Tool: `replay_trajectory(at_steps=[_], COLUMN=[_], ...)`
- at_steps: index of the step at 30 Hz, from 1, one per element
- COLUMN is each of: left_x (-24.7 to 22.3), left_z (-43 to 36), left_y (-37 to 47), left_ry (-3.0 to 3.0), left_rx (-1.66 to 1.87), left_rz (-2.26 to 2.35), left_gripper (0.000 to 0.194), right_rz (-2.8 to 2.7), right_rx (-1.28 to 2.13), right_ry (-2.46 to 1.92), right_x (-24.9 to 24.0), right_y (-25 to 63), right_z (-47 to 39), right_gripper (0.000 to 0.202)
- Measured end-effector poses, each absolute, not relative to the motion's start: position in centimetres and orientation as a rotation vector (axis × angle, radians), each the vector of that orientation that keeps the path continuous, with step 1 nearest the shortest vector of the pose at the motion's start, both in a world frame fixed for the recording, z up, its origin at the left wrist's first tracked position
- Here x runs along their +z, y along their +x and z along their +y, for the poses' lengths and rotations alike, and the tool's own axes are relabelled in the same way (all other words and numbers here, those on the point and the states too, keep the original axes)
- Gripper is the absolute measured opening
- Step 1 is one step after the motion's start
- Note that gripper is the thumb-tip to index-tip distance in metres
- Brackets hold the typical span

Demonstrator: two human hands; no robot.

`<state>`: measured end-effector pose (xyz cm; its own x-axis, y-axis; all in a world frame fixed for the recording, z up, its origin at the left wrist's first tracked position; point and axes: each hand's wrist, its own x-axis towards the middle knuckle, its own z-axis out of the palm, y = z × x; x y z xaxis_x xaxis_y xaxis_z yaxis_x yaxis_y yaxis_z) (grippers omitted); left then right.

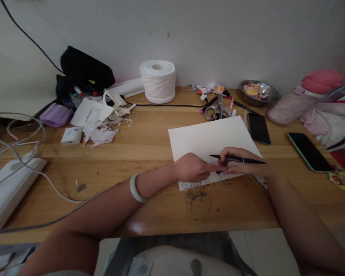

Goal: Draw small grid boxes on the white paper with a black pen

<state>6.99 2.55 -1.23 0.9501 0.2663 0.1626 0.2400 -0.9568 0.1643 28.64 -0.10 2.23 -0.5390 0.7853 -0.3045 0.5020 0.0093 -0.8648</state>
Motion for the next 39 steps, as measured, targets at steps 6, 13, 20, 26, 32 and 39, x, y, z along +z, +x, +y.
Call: replay_trajectory(at_steps=[6,13,20,26,32,39], left_x=[-0.7,-0.5,-0.5,-0.6,-0.3,0.0], left_z=[2.5,2.6,3.1,3.1,3.0,3.0], left_y=[7.1,7.3,7.1,7.2,7.2,7.2], left_ry=[2.993,2.984,3.018,3.013,3.019,3.029], left_rx=[0.216,0.242,0.198,0.154,0.118,0.068], left_rz=[0.397,0.439,0.318,0.316,0.313,0.294], left_gripper=[0.05,0.053,0.058,0.051,0.052,0.052], right_rz=[-2.061,-1.682,-1.463,-1.549,-1.743,-1.857], right_rx=[1.506,1.301,1.204,1.252,1.164,1.135], right_ry=[-1.291,-1.383,-1.644,-1.684,-1.7,-1.66], right_x=[3.5,3.0,1.1,0.2,0.1,0.1], right_y=[29.2,29.1,27.4,26.5,26.2,26.2], right_z=[-0.4,-0.4,0.3,0.3,0.3,0.6], right_gripper=[0.027,0.037,0.043,0.04,0.04,0.037])
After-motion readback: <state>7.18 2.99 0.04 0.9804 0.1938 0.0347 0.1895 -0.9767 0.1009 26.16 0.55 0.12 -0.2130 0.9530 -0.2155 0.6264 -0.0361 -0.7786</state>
